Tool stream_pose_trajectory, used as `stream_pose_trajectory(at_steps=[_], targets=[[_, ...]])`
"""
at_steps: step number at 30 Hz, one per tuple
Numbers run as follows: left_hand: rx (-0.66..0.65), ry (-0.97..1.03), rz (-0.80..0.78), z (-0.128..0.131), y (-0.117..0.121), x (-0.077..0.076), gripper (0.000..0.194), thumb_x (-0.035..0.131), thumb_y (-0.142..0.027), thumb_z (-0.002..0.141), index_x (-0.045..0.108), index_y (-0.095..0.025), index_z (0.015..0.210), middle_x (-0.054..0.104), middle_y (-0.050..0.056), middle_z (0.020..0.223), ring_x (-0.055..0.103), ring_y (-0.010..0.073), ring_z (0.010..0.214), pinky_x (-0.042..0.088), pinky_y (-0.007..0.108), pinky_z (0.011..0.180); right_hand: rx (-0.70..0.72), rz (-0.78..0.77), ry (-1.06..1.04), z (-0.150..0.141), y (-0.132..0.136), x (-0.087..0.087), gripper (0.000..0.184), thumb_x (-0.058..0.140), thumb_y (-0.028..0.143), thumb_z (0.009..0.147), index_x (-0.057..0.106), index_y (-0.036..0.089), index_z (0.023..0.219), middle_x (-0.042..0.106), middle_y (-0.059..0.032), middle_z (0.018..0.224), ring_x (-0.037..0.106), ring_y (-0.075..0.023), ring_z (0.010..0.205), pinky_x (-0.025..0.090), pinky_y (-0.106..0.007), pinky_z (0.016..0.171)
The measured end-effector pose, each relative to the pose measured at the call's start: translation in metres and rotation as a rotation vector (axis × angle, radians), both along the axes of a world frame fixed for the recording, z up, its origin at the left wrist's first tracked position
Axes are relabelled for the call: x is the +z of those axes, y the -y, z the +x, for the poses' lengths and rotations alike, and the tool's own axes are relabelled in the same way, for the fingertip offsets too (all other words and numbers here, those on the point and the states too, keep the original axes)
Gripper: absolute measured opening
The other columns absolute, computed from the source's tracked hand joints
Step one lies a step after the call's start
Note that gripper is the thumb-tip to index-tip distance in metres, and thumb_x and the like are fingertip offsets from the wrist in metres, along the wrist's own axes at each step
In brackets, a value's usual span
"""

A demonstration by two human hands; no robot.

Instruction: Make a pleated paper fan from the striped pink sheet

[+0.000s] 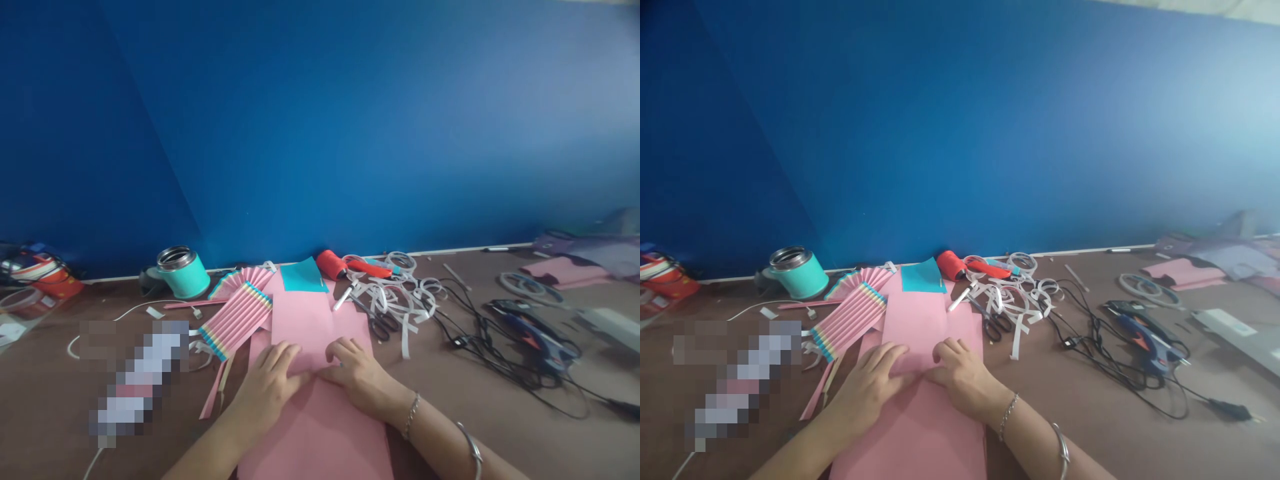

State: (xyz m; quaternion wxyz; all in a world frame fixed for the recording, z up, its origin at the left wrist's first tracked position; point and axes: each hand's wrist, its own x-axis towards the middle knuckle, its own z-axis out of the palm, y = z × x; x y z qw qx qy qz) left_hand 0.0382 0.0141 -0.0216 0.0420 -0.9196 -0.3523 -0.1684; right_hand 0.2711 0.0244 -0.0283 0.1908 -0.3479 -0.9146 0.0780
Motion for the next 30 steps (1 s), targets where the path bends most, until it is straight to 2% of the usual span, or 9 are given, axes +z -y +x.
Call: stream_pose_trajectory(at_steps=[4, 11, 14, 19, 23, 25, 27, 28, 30], targets=[[-0.008, 0.043, -0.040, -0.002, -0.001, -0.001, 0.036, 0.049, -0.006, 0.085, 0.066, -0.028, 0.108, 0.051, 0.007, 0.121, 0.044, 0.0260, 0.113, 0.040, 0.041, 0.092, -0.044, -0.014, 0.003, 0.000, 0.000, 0.001, 0.034, 0.051, 0.004, 0.083, 0.072, 0.027, 0.096, 0.056, -0.0069, 0.098, 0.046, -0.0204, 0.090, 0.035, -0.033, 0.076], [0.104, 0.118, -0.116, -0.021, -0.002, -0.003, 0.036, 0.051, 0.000, 0.069, 0.074, -0.026, 0.080, 0.058, 0.006, 0.116, 0.047, 0.0289, 0.107, 0.040, 0.043, 0.082, -0.128, -0.077, 0.034, 0.009, 0.002, 0.013, 0.040, 0.053, 0.001, 0.067, 0.074, 0.027, 0.089, 0.060, -0.0052, 0.098, 0.048, -0.0212, 0.091, 0.034, -0.034, 0.076], [0.138, 0.156, -0.159, -0.028, -0.004, -0.002, 0.041, 0.049, 0.001, 0.065, 0.075, -0.027, 0.078, 0.060, 0.006, 0.111, 0.048, 0.0288, 0.107, 0.040, 0.043, 0.083, -0.109, -0.076, 0.041, 0.009, 0.003, 0.016, 0.031, 0.055, 0.004, 0.068, 0.073, 0.023, 0.085, 0.061, -0.0058, 0.098, 0.048, -0.0217, 0.092, 0.034, -0.035, 0.077], [0.161, 0.287, -0.261, -0.032, -0.010, -0.002, 0.046, 0.043, 0.002, 0.066, 0.076, -0.028, 0.077, 0.060, 0.004, 0.113, 0.051, 0.0250, 0.108, 0.043, 0.041, 0.089, -0.063, -0.010, 0.059, 0.007, 0.004, 0.014, 0.018, 0.054, 0.008, 0.080, 0.067, 0.019, 0.081, 0.061, -0.0057, 0.093, 0.048, -0.0201, 0.089, 0.033, -0.034, 0.075], [0.239, 0.522, -0.248, -0.033, -0.017, -0.002, 0.050, 0.036, 0.001, 0.065, 0.071, -0.022, 0.094, 0.061, 0.007, 0.110, 0.056, 0.0212, 0.104, 0.046, 0.038, 0.091, -0.049, 0.077, 0.144, 0.004, 0.002, 0.009, 0.015, 0.051, 0.007, 0.082, 0.062, 0.017, 0.079, 0.060, -0.0064, 0.081, 0.047, -0.0200, 0.081, 0.031, -0.034, 0.070], [0.293, 0.651, -0.201, -0.035, -0.018, -0.001, 0.046, 0.036, -0.003, 0.067, 0.066, -0.020, 0.098, 0.063, 0.007, 0.102, 0.058, 0.0215, 0.100, 0.048, 0.038, 0.089, -0.052, 0.116, 0.133, 0.002, 0.000, 0.007, 0.016, 0.050, 0.006, 0.081, 0.062, 0.017, 0.080, 0.059, -0.0063, 0.078, 0.047, -0.0199, 0.078, 0.031, -0.035, 0.069], [0.355, 0.751, -0.191, -0.037, -0.016, 0.002, 0.035, 0.039, -0.008, 0.068, 0.063, -0.018, 0.092, 0.065, 0.006, 0.091, 0.061, 0.0217, 0.090, 0.050, 0.036, 0.082, -0.071, 0.124, 0.056, 0.001, -0.001, 0.007, 0.017, 0.050, 0.005, 0.079, 0.062, 0.018, 0.081, 0.059, -0.0054, 0.076, 0.047, -0.0194, 0.077, 0.032, -0.034, 0.069], [0.379, 0.779, -0.226, -0.036, -0.014, 0.004, 0.028, 0.041, -0.011, 0.069, 0.062, -0.018, 0.087, 0.065, 0.005, 0.084, 0.062, 0.0211, 0.083, 0.051, 0.034, 0.077, -0.094, 0.117, -0.005, -0.001, -0.002, 0.008, 0.018, 0.050, 0.005, 0.078, 0.062, 0.018, 0.080, 0.059, -0.0048, 0.075, 0.048, -0.0190, 0.077, 0.032, -0.033, 0.069], [0.389, 0.785, -0.405, -0.031, -0.009, 0.008, 0.018, 0.044, -0.015, 0.071, 0.061, -0.018, 0.077, 0.063, 0.002, 0.070, 0.061, 0.0190, 0.069, 0.050, 0.029, 0.065, -0.151, 0.088, -0.152, -0.003, -0.003, 0.011, 0.019, 0.050, 0.004, 0.077, 0.062, 0.018, 0.080, 0.060, -0.0039, 0.074, 0.050, -0.0182, 0.076, 0.034, -0.032, 0.068]])
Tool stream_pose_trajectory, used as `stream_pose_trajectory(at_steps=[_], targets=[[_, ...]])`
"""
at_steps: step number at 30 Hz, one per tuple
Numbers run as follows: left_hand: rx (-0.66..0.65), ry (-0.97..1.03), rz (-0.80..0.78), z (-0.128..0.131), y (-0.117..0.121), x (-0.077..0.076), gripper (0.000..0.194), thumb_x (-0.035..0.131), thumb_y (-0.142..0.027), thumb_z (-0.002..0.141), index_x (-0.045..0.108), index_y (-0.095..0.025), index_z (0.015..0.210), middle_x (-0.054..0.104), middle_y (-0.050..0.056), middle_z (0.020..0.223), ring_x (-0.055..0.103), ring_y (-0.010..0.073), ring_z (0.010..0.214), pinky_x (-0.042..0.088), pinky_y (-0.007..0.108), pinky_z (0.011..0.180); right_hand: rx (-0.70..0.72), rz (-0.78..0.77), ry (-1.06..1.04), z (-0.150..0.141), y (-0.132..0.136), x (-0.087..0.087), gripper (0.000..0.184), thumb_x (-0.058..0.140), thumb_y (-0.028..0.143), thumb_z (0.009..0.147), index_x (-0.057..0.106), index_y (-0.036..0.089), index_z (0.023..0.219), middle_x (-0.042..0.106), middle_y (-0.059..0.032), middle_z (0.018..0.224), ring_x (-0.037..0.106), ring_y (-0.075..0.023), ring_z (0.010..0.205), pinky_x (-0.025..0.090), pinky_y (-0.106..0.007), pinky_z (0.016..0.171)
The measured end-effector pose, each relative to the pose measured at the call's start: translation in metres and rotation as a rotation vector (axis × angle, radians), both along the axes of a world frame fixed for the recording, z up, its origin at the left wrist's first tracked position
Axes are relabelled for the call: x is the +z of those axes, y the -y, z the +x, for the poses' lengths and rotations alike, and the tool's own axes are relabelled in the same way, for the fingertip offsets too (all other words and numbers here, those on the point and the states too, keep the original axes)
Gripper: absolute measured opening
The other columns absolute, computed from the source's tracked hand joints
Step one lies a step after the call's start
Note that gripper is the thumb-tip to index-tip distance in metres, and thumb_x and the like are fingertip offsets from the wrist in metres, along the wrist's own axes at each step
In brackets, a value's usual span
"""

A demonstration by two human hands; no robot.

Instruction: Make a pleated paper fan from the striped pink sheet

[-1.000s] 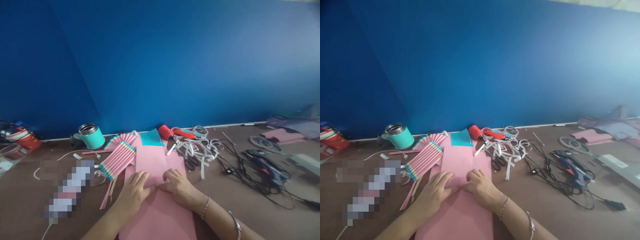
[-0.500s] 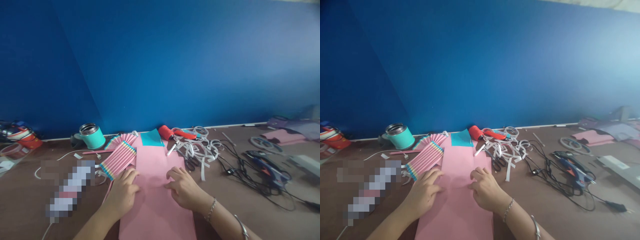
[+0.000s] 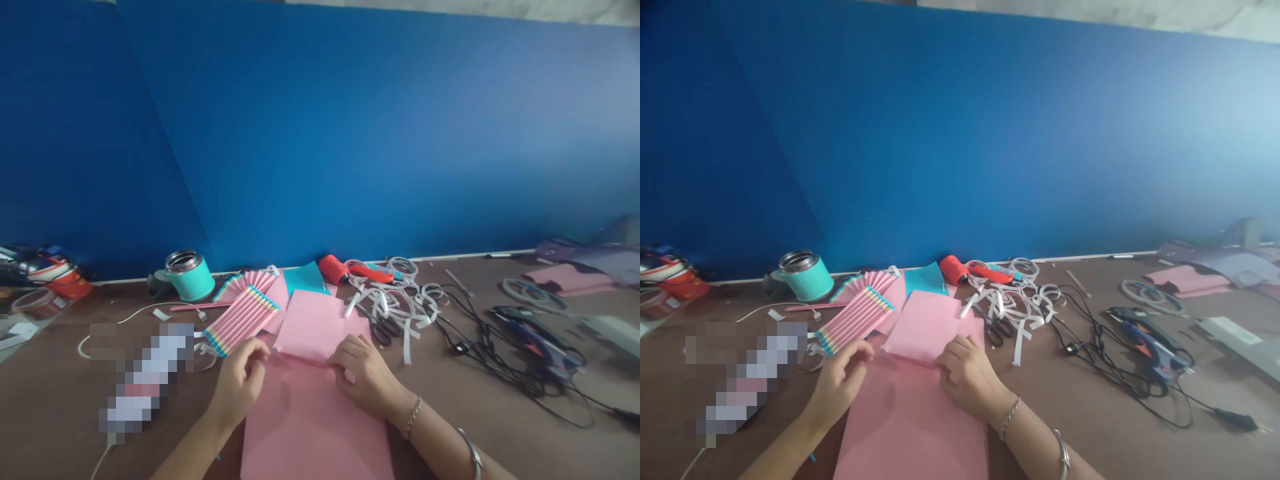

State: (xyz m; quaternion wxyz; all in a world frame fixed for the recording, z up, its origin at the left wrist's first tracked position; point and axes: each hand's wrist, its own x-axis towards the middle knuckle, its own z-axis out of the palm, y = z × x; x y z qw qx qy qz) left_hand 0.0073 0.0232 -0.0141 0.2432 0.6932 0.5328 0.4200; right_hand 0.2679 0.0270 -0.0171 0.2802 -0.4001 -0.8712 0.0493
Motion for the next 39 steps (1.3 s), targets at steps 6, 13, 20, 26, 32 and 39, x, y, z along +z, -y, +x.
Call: stream_pose_trajectory(at_steps=[6, 13, 20, 26, 32, 39], targets=[[-0.173, 0.331, -0.553, 0.044, 0.016, 0.009, 0.034, 0.052, -0.045, 0.083, 0.066, -0.016, 0.093, 0.070, 0.006, 0.082, 0.067, 0.0210, 0.077, 0.053, 0.029, 0.069, 0.042, 0.018, -0.211, -0.009, 0.008, 0.007, 0.022, 0.049, 0.004, 0.080, 0.062, 0.019, 0.088, 0.061, -0.0038, 0.076, 0.051, -0.0181, 0.075, 0.039, -0.032, 0.068], [-0.033, 0.600, -0.482, 0.073, 0.008, 0.005, 0.034, 0.053, -0.047, 0.083, 0.062, -0.015, 0.074, 0.065, 0.004, 0.072, 0.065, 0.0198, 0.072, 0.054, 0.029, 0.069, 0.170, 0.057, -0.093, -0.013, 0.014, 0.002, 0.025, 0.046, 0.004, 0.086, 0.061, 0.020, 0.099, 0.063, -0.0059, 0.082, 0.052, -0.0193, 0.079, 0.042, -0.033, 0.069], [0.149, -0.021, 0.109, 0.058, -0.007, 0.034, 0.020, 0.046, -0.025, 0.089, 0.062, -0.018, 0.079, 0.061, 0.000, 0.064, 0.059, 0.0145, 0.060, 0.046, 0.023, 0.059, 0.008, 0.101, -0.263, -0.006, 0.009, 0.009, 0.017, 0.049, 0.011, 0.085, 0.054, 0.022, 0.097, 0.061, -0.0061, 0.089, 0.055, -0.0216, 0.085, 0.044, -0.037, 0.075], [-0.041, -0.460, 0.701, 0.039, -0.009, 0.033, 0.036, 0.046, -0.010, 0.090, 0.056, -0.021, 0.122, 0.063, 0.008, 0.097, 0.058, 0.0224, 0.093, 0.045, 0.037, 0.085, -0.166, 0.362, -0.344, 0.002, 0.016, 0.027, 0.037, 0.053, 0.016, 0.082, 0.044, 0.023, 0.117, 0.057, -0.0123, 0.109, 0.053, -0.0284, 0.101, 0.039, -0.046, 0.086], [-0.182, -0.604, 0.596, 0.055, 0.012, -0.009, 0.029, 0.038, -0.010, 0.095, 0.060, -0.017, 0.113, 0.057, 0.005, 0.083, 0.054, 0.0193, 0.076, 0.046, 0.032, 0.066, -0.043, 0.134, 0.055, -0.010, 0.012, 0.019, 0.011, 0.049, 0.016, 0.089, 0.059, 0.020, 0.088, 0.062, -0.0045, 0.083, 0.051, -0.0197, 0.080, 0.032, -0.034, 0.071], [-0.273, -0.664, 0.331, 0.045, 0.017, -0.019, 0.026, 0.044, -0.003, 0.088, 0.063, -0.019, 0.096, 0.059, 0.003, 0.084, 0.056, 0.0184, 0.078, 0.048, 0.030, 0.068, 0.045, 0.148, 0.293, -0.007, 0.005, -0.006, 0.017, 0.050, 0.011, 0.087, 0.055, 0.018, 0.072, 0.057, -0.0035, 0.073, 0.045, -0.0176, 0.072, 0.027, -0.033, 0.065]])
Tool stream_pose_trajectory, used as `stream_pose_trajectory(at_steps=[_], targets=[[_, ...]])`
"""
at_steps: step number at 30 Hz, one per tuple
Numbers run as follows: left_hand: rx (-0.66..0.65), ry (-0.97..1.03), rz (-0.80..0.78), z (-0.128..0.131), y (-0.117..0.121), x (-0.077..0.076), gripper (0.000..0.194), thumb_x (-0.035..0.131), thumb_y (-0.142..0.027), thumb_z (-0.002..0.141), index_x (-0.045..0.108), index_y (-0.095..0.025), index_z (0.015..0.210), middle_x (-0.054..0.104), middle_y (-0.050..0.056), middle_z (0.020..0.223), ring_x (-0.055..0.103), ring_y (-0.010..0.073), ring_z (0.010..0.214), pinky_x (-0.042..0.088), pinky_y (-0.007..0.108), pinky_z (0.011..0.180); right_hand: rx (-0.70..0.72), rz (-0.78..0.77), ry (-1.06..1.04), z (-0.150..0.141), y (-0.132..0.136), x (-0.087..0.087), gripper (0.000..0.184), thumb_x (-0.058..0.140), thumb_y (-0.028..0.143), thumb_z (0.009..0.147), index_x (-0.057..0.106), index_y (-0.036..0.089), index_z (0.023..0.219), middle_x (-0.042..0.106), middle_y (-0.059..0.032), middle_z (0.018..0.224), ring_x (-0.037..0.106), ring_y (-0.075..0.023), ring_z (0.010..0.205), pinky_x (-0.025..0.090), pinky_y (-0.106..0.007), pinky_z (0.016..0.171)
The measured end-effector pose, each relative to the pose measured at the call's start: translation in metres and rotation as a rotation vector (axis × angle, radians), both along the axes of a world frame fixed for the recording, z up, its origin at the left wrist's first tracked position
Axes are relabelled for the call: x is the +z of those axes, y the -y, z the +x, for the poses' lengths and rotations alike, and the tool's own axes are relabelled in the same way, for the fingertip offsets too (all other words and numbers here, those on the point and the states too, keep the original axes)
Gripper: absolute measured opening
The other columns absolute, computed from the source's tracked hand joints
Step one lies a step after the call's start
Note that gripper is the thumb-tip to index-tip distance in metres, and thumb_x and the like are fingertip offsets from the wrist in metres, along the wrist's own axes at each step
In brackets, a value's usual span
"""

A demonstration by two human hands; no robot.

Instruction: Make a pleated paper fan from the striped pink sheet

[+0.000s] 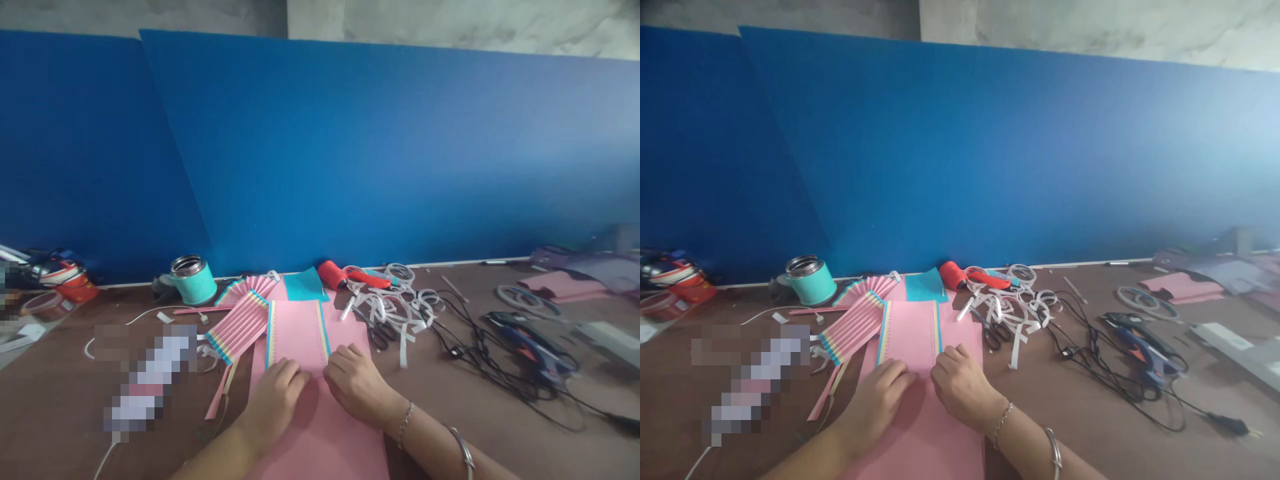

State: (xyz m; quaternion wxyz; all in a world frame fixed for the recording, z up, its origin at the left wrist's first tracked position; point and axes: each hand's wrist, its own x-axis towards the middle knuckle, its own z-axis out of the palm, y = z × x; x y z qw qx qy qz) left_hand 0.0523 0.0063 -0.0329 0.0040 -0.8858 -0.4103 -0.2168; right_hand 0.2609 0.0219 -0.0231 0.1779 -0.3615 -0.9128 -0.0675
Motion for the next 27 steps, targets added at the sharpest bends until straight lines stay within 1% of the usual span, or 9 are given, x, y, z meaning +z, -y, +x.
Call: stream_pose_trajectory(at_steps=[2, 5, 8, 11, 14, 17, 23, 27], targets=[[0.044, -0.023, -0.050, -0.010, 0.000, 0.001, 0.024, 0.047, -0.003, 0.085, 0.063, -0.019, 0.091, 0.061, 0.003, 0.084, 0.057, 0.0200, 0.081, 0.048, 0.032, 0.071, 0.002, -0.006, 0.030, 0.002, -0.001, -0.002, 0.018, 0.050, 0.011, 0.087, 0.054, 0.018, 0.071, 0.057, -0.0034, 0.073, 0.044, -0.0171, 0.070, 0.027, -0.033, 0.065], [0.123, 0.017, -0.081, -0.026, -0.001, 0.002, 0.020, 0.050, -0.006, 0.084, 0.063, -0.020, 0.088, 0.064, 0.004, 0.086, 0.060, 0.0214, 0.084, 0.048, 0.033, 0.073, -0.007, -0.044, 0.042, 0.005, -0.004, -0.003, 0.019, 0.050, 0.013, 0.089, 0.056, 0.018, 0.072, 0.058, -0.0035, 0.075, 0.046, -0.0168, 0.071, 0.028, -0.032, 0.065], [0.129, 0.060, -0.100, -0.038, -0.002, 0.005, 0.013, 0.052, -0.011, 0.085, 0.062, -0.020, 0.083, 0.066, 0.003, 0.086, 0.061, 0.0213, 0.083, 0.047, 0.032, 0.072, -0.020, -0.116, 0.005, 0.009, -0.007, -0.003, 0.016, 0.053, 0.020, 0.090, 0.058, 0.018, 0.074, 0.059, -0.0037, 0.076, 0.048, -0.0174, 0.073, 0.031, -0.031, 0.066], [0.112, 0.112, -0.147, -0.042, -0.002, 0.009, 0.013, 0.055, -0.010, 0.083, 0.061, -0.021, 0.078, 0.066, 0.002, 0.083, 0.062, 0.0203, 0.082, 0.046, 0.031, 0.072, -0.028, -0.222, -0.089, 0.013, -0.008, -0.002, 0.017, 0.055, 0.025, 0.090, 0.058, 0.018, 0.074, 0.058, -0.0034, 0.076, 0.050, -0.0178, 0.075, 0.036, -0.030, 0.067], [0.095, 0.163, -0.198, -0.043, -0.003, 0.013, 0.015, 0.056, -0.008, 0.082, 0.062, -0.021, 0.078, 0.065, 0.001, 0.082, 0.062, 0.0186, 0.082, 0.045, 0.029, 0.072, -0.014, -0.361, -0.245, 0.017, -0.009, -0.001, 0.017, 0.055, 0.022, 0.090, 0.058, 0.018, 0.073, 0.057, -0.0034, 0.077, 0.051, -0.0173, 0.077, 0.041, -0.029, 0.069], [0.117, 0.153, -0.228, -0.044, -0.004, 0.013, 0.015, 0.056, -0.009, 0.083, 0.064, -0.022, 0.079, 0.065, 0.001, 0.083, 0.061, 0.0192, 0.083, 0.043, 0.031, 0.074, -0.011, -0.465, -0.367, 0.018, -0.010, -0.001, 0.019, 0.054, 0.017, 0.089, 0.059, 0.018, 0.071, 0.057, -0.0037, 0.079, 0.053, -0.0167, 0.078, 0.044, -0.028, 0.069], [0.182, 0.138, -0.279, -0.047, -0.005, 0.009, 0.011, 0.056, -0.016, 0.085, 0.060, -0.021, 0.076, 0.061, 0.003, 0.085, 0.057, 0.0214, 0.086, 0.042, 0.034, 0.076, -0.112, -0.559, -0.465, 0.015, -0.012, -0.001, 0.022, 0.054, 0.007, 0.083, 0.053, 0.018, 0.063, 0.053, -0.0023, 0.078, 0.053, -0.0157, 0.077, 0.045, -0.028, 0.069], [0.206, 0.149, -0.321, -0.050, -0.008, 0.008, 0.012, 0.055, -0.016, 0.084, 0.059, -0.019, 0.073, 0.059, 0.004, 0.087, 0.056, 0.0222, 0.087, 0.042, 0.036, 0.078, -0.172, -0.588, -0.496, 0.013, -0.014, -0.006, 0.021, 0.054, 0.002, 0.075, 0.051, 0.018, 0.061, 0.052, -0.0024, 0.078, 0.053, -0.0162, 0.077, 0.044, -0.028, 0.070]])
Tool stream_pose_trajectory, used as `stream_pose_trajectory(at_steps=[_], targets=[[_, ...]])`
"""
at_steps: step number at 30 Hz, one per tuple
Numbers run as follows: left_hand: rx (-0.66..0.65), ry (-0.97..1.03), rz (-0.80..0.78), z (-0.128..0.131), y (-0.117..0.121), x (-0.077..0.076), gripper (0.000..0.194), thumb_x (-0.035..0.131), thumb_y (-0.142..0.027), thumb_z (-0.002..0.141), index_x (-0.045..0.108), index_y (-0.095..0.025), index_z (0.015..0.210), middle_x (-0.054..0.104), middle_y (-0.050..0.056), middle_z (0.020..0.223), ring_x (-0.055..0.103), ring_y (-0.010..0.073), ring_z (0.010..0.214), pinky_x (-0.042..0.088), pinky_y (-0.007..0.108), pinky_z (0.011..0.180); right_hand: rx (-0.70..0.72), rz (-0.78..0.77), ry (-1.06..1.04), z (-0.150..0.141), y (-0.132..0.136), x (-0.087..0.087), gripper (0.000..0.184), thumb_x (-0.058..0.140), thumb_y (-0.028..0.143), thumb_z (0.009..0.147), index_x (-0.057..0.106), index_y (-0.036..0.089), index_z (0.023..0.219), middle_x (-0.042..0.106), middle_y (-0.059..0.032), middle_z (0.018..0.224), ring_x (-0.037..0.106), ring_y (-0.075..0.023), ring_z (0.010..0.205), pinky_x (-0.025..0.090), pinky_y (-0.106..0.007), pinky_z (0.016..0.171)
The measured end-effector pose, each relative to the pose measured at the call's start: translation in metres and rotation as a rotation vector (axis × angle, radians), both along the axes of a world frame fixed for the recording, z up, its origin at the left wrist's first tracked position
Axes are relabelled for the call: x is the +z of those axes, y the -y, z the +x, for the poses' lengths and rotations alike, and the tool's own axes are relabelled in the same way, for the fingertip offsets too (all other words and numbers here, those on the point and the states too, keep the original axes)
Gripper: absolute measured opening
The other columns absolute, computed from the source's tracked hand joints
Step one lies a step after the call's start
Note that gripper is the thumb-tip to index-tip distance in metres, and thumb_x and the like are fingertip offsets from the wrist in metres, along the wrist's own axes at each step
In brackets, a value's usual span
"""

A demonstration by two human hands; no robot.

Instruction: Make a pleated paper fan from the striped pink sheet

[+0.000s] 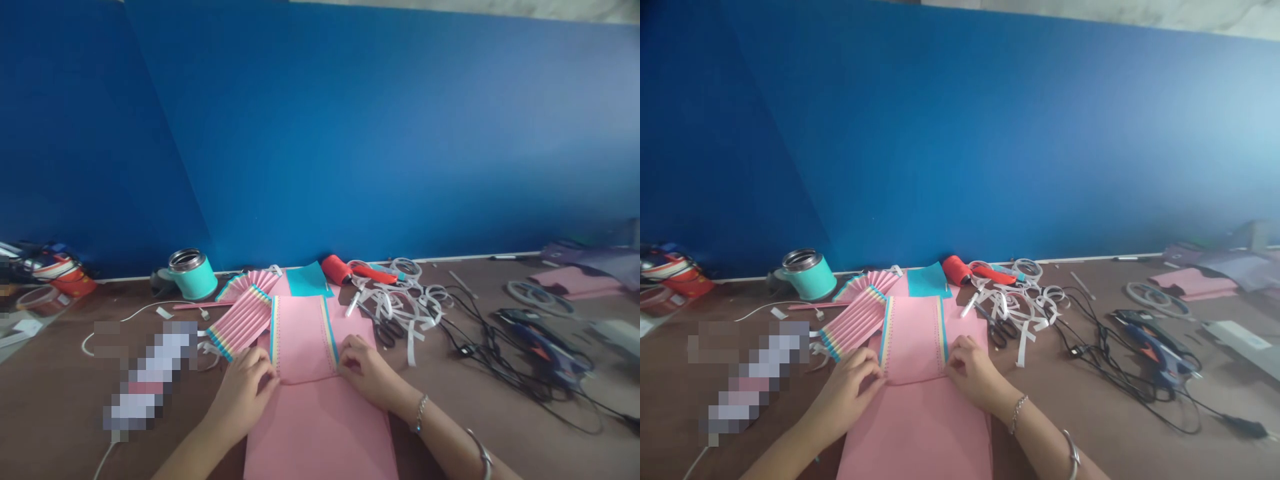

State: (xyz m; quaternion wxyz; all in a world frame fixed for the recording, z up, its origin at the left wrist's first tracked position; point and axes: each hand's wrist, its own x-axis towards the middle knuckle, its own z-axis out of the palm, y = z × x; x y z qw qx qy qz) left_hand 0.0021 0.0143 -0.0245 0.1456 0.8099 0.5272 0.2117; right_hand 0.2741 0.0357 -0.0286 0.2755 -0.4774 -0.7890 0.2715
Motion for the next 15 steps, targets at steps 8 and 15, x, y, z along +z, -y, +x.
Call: stream_pose_trajectory(at_steps=[8, 15], targets=[[0.037, 0.008, -0.072, 0.001, -0.012, 0.001, 0.014, 0.055, -0.017, 0.080, 0.060, -0.019, 0.067, 0.059, 0.005, 0.086, 0.056, 0.0232, 0.089, 0.042, 0.037, 0.080, -0.057, -0.007, 0.018, -0.003, -0.006, -0.008, 0.021, 0.053, 0.000, 0.067, 0.049, 0.017, 0.055, 0.053, -0.0024, 0.074, 0.053, -0.0163, 0.075, 0.042, -0.027, 0.067], [0.079, -0.064, -0.071, 0.003, -0.017, 0.000, 0.014, 0.057, -0.017, 0.077, 0.059, -0.018, 0.063, 0.058, 0.005, 0.083, 0.056, 0.0230, 0.087, 0.043, 0.036, 0.078, -0.086, -0.016, 0.056, -0.004, -0.012, -0.007, 0.023, 0.053, 0.001, 0.063, 0.044, 0.018, 0.050, 0.052, -0.0015, 0.068, 0.052, -0.0156, 0.071, 0.040, -0.026, 0.064]])
